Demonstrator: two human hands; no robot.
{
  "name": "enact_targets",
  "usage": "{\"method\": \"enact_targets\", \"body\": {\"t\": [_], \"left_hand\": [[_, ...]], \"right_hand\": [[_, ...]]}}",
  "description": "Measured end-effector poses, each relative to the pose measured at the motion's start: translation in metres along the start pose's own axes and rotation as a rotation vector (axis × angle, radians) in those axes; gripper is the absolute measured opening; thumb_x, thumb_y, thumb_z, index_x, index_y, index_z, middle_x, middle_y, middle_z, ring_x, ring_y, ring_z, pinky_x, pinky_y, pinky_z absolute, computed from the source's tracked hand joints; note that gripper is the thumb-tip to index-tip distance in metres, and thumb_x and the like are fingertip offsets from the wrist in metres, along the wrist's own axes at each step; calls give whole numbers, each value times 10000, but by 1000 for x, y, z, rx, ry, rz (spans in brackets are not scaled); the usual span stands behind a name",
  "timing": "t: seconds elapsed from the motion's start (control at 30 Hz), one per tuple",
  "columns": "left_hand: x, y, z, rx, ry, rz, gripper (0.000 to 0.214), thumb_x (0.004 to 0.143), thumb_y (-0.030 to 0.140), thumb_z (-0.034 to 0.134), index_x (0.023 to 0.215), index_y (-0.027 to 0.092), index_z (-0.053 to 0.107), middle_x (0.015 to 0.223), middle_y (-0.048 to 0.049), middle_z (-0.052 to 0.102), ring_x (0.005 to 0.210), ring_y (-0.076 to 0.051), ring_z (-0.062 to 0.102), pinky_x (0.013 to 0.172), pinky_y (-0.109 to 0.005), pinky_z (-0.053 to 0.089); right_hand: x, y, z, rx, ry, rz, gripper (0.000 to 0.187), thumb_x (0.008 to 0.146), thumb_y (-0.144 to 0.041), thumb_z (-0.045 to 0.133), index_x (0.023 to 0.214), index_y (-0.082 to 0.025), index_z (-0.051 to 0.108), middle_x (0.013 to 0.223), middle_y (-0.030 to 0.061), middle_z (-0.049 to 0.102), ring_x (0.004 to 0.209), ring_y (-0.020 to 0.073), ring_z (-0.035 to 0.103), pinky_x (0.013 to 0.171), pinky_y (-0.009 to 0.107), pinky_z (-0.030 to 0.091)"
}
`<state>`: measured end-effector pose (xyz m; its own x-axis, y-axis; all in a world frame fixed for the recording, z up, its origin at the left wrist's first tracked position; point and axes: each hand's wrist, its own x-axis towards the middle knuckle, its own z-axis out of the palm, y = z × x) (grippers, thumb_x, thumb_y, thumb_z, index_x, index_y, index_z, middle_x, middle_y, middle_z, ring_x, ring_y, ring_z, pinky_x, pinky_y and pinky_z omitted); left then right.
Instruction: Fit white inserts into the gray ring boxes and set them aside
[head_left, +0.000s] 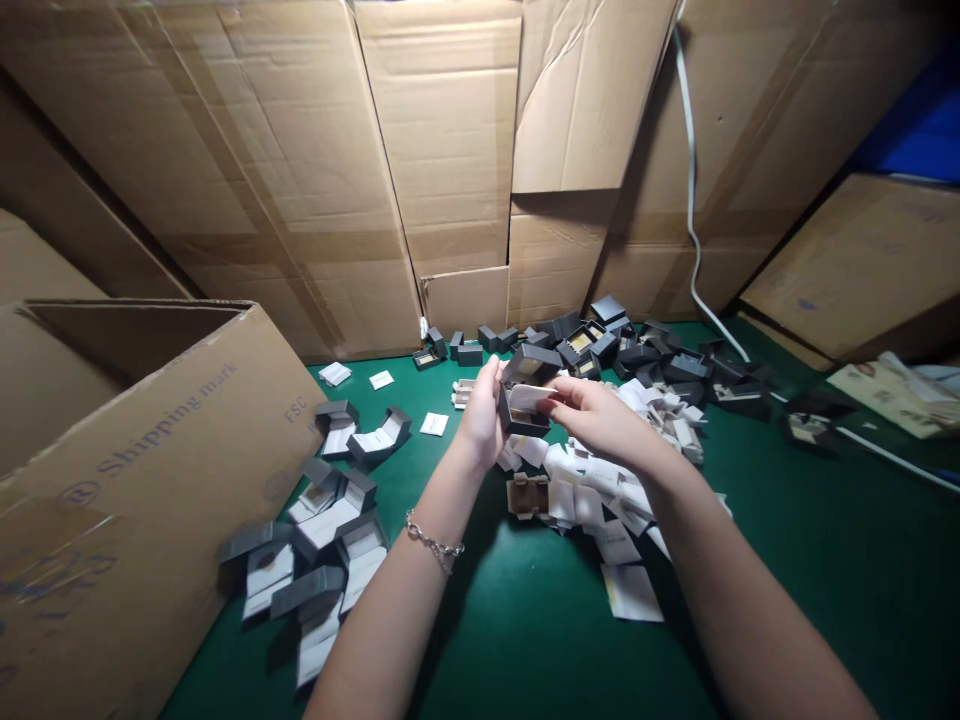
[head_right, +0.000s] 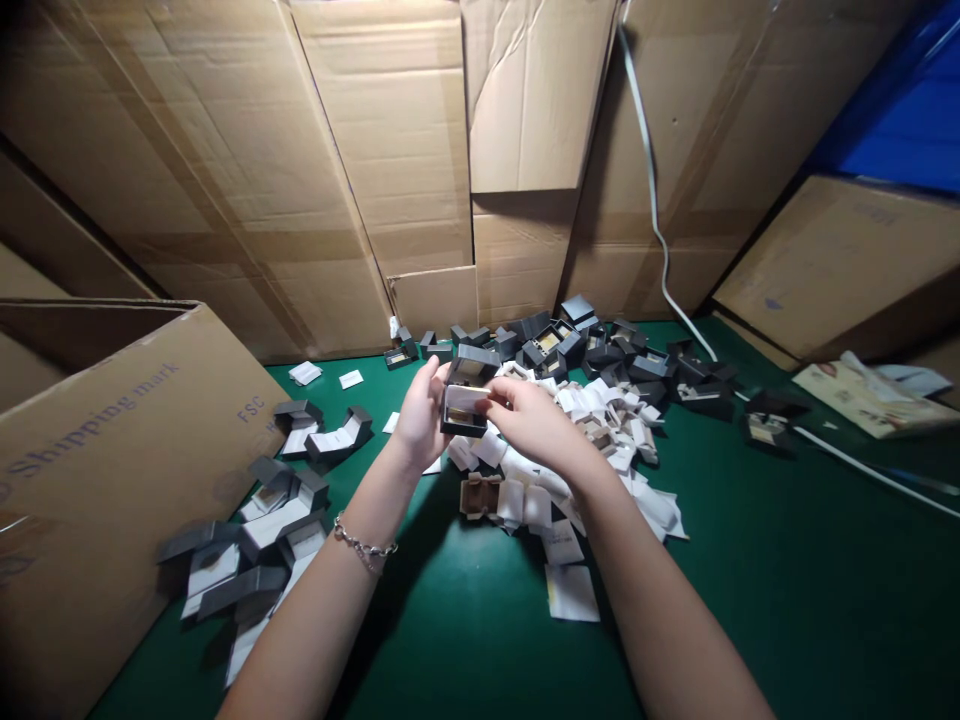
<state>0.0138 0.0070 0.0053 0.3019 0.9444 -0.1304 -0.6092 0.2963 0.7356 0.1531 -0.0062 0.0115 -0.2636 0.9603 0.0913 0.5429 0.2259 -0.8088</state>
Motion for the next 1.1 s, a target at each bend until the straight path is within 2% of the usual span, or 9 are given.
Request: {"method": "enact_targets", "body": {"t": [0.2, 0.27, 0.4, 0.5, 0.6, 0.77, 0.87, 0.93, 1.1], "left_hand": [[0, 1, 1, 8, 15, 45, 451, 957, 341, 266, 1057, 112, 641, 844, -89, 712, 796, -212, 673, 754, -318, 512], [0, 0, 1, 18, -3, 60, 440, 956, 337, 276, 1034, 112, 647, 849, -86, 711, 817, -208, 672, 772, -310, 507], [1, -4, 0, 44, -31, 73, 433, 952, 356, 298, 983, 114, 656, 816, -72, 707, 826, -199, 669, 794, -300, 499], [2, -6, -1, 59, -53, 73, 438, 952, 351, 289, 944, 116, 659, 785, -66, 701, 817, -193, 669, 795, -300, 500], [2, -7, -1, 63, -56, 70, 420, 943, 367, 320, 918, 121, 660, 787, -67, 699, 814, -200, 669, 795, -311, 502], [3, -8, -3, 65, -42, 77, 389, 913, 415, 398, 917, 128, 660, 807, -72, 700, 842, -218, 667, 800, -320, 500], [4, -9, -4, 59, -45, 81, 382, 910, 415, 405, 928, 125, 652, 803, -68, 698, 853, -214, 666, 796, -311, 500], [5, -9, -4, 52, -43, 79, 376, 909, 414, 404, 932, 125, 645, 802, -65, 696, 842, -211, 666, 781, -304, 500], [4, -8, -3, 43, -52, 72, 378, 926, 384, 359, 904, 133, 640, 791, -66, 691, 832, -216, 663, 768, -313, 502]], "right_hand": [[-5, -8, 3, -92, 44, -43, 223, 772, -377, 603, 876, -195, 679, 622, -21, 578, 546, 119, 489, 523, 234, 339], [-6, -11, 3, -111, 51, -50, 220, 785, -379, 596, 841, -192, 697, 649, -6, 615, 546, 118, 506, 519, 233, 344], [-7, -15, 3, -129, 39, 22, 191, 804, -226, 492, 688, -170, 634, 509, -15, 569, 426, 104, 476, 458, 226, 338], [-7, -13, 4, -88, 5, 99, 175, 775, -161, 450, 775, -180, 624, 419, -47, 510, 344, 113, 464, 404, 224, 337], [-8, -12, 3, -76, -40, 78, 275, 749, -120, 422, 897, -191, 642, 421, -53, 520, 340, 123, 484, 398, 226, 347], [-7, -14, 4, -220, -6, 14, 311, 797, -119, 415, 948, -191, 676, 519, -10, 606, 438, 142, 536, 497, 251, 383], [-5, -14, 6, -334, 44, -54, 262, 859, -183, 444, 948, -200, 690, 756, 51, 709, 640, 182, 615, 607, 270, 410], [-5, -12, 7, -377, 53, -61, 236, 871, -215, 467, 948, -210, 689, 906, 67, 725, 757, 207, 636, 648, 277, 414], [-6, -11, 9, -517, 65, -9, 194, 875, -248, 499, 907, -220, 689, 867, 59, 726, 759, 225, 634, 632, 285, 382]]}}
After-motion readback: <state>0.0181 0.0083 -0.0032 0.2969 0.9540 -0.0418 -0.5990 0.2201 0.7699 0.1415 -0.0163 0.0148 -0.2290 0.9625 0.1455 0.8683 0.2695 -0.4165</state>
